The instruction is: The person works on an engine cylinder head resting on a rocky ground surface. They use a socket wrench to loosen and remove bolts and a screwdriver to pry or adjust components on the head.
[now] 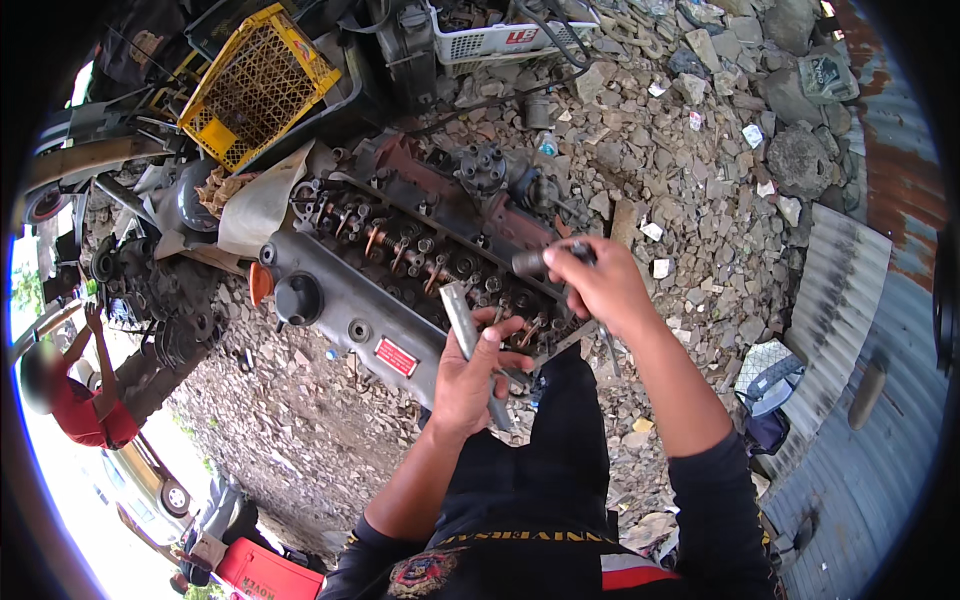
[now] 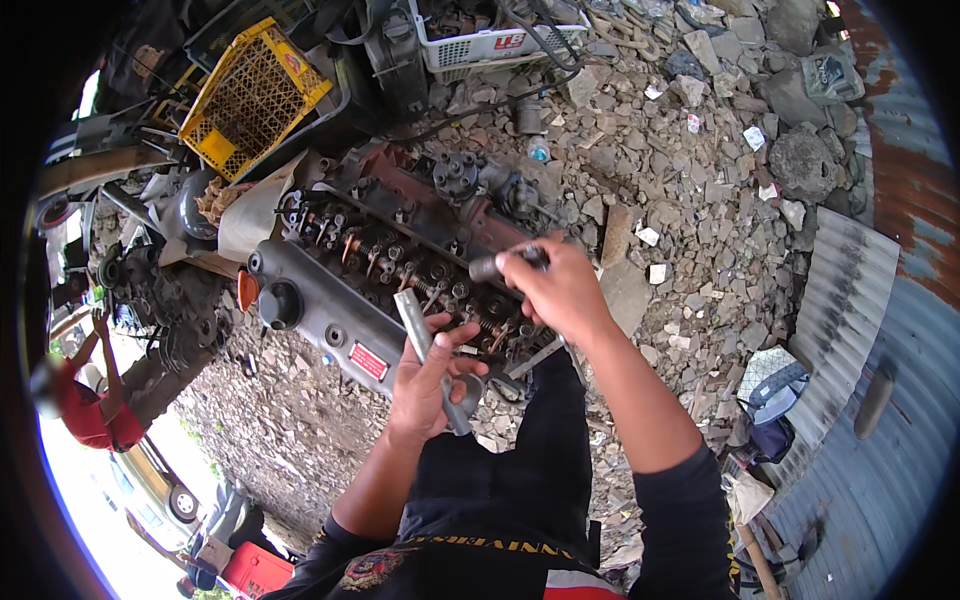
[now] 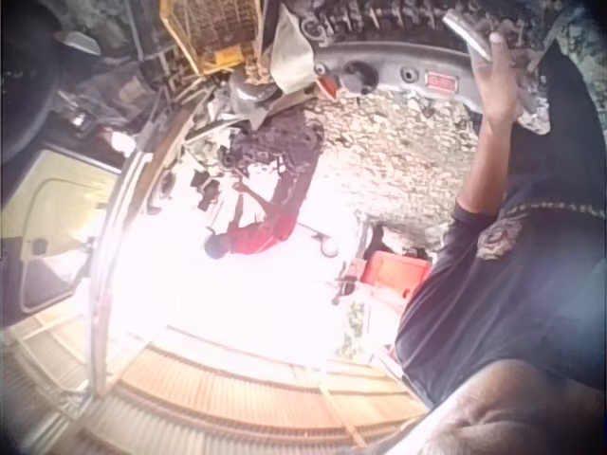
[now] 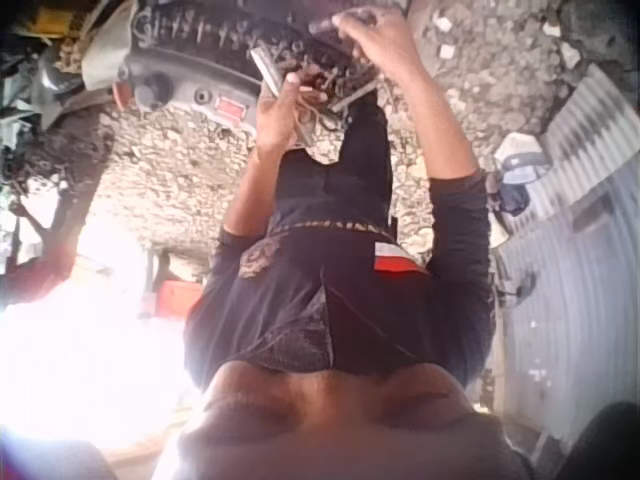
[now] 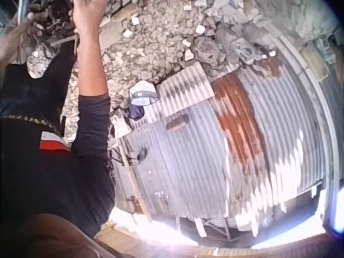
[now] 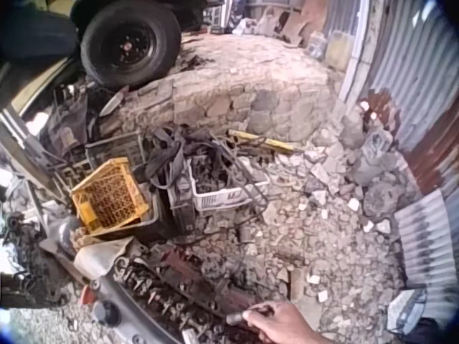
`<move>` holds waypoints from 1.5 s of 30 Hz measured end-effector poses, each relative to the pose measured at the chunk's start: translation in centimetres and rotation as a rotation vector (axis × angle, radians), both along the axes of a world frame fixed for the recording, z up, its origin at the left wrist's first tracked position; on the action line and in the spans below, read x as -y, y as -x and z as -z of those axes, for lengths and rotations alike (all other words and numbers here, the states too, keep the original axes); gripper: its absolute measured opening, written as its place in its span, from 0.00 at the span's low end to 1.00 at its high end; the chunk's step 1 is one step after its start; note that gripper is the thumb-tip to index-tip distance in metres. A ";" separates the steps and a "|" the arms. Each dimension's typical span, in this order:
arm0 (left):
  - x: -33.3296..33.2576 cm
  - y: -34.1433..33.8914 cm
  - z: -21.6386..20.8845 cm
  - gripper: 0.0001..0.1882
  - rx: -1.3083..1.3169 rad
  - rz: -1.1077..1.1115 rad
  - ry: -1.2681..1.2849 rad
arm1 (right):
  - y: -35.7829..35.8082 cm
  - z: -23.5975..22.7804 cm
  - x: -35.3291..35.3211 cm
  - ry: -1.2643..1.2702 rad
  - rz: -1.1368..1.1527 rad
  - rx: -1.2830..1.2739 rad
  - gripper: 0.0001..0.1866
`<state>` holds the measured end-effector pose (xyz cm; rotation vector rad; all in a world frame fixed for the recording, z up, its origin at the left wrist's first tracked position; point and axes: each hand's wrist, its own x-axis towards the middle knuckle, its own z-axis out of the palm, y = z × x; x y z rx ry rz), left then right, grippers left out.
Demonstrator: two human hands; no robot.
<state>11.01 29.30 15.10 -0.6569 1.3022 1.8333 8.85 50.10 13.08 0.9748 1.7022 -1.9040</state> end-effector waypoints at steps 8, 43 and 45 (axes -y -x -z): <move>5.0 1.4 -0.6 0.20 -0.067 -0.087 0.036 | 9.4 10.4 3.3 -0.197 -0.299 0.244 0.15; 8.8 2.8 1.3 0.17 0.114 -0.384 -0.633 | -0.3 -3.4 14.8 -0.222 -0.540 -0.373 0.24; 8.2 2.8 1.5 0.15 0.180 -0.471 -0.597 | -0.7 -4.6 14.6 -0.266 -0.494 -0.473 0.24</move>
